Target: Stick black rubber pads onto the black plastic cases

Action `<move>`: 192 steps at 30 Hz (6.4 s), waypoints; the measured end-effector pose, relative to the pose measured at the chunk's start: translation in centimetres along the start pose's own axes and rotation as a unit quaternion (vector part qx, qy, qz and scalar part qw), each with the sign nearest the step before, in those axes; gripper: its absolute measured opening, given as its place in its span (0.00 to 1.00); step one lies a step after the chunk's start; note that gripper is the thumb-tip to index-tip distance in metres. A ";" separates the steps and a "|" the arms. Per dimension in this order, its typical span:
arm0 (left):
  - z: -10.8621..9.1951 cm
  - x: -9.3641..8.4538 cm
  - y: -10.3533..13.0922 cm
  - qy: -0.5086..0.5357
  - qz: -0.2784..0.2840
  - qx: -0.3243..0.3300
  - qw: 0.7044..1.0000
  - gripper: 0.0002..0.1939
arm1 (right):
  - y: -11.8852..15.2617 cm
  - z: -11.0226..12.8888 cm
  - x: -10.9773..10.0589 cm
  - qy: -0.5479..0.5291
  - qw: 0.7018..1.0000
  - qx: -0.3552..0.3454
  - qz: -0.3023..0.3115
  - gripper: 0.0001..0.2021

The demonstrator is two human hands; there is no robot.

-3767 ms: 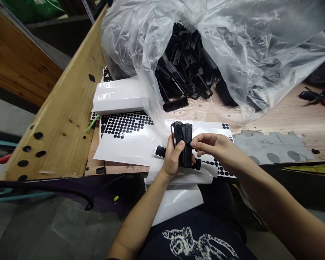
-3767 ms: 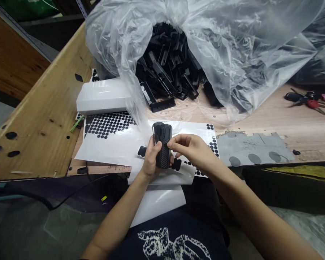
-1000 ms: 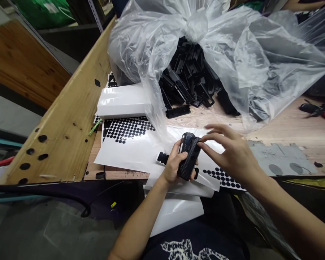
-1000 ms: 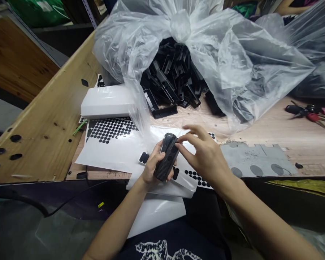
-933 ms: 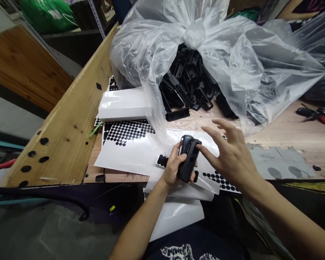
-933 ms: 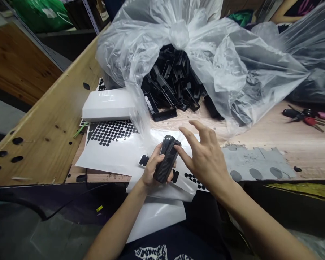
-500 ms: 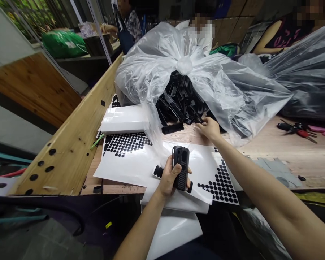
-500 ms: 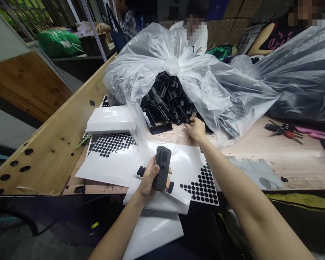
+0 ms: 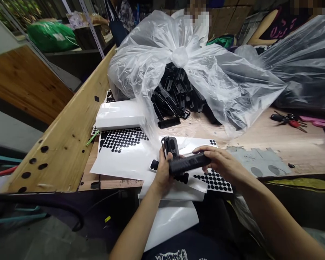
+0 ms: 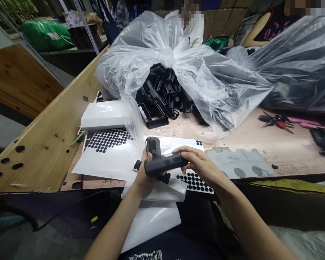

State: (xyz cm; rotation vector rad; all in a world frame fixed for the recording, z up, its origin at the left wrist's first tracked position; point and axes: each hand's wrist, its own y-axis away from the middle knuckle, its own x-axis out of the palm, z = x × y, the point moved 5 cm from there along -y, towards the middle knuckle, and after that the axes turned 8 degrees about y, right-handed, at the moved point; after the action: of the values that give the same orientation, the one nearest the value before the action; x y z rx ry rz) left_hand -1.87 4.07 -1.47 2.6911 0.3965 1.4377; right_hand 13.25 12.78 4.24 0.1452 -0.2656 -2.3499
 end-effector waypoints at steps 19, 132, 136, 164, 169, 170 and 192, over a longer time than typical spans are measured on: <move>0.1 -0.4 0.1 -0.027 0.057 -0.028 0.998 0.35 | -3.1 -2.8 -9.6 0.584 0.766 0.041 -0.265 0.10; -0.1 -0.3 0.1 -0.009 0.007 -0.013 1.000 0.28 | -0.2 0.2 2.1 0.276 0.951 -0.033 -0.137 0.28; 0.1 -0.4 0.0 0.004 0.038 -0.036 0.999 0.27 | 1.2 -2.6 2.4 0.430 0.899 0.020 -0.080 0.15; 0.1 -0.2 0.3 0.017 0.058 -0.069 0.996 0.34 | -2.2 3.1 1.9 0.122 0.992 -0.011 -0.031 0.15; 0.0 -0.2 0.3 0.013 0.054 -0.066 0.996 0.35 | -2.3 3.2 2.0 0.148 0.989 -0.023 -0.020 0.15; 0.0 -0.2 0.3 0.011 0.056 -0.067 0.996 0.36 | -2.3 3.3 2.0 0.157 0.987 -0.025 -0.018 0.15; 0.1 -0.3 0.4 0.022 0.067 -0.055 0.996 0.31 | -2.1 2.5 1.7 0.121 0.992 -0.012 -0.032 0.12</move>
State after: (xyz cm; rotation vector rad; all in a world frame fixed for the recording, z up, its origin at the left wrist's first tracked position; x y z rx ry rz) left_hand -1.85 3.67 -1.69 2.6463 0.1366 1.5075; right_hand 10.09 13.41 6.16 0.4307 -0.1153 -2.3697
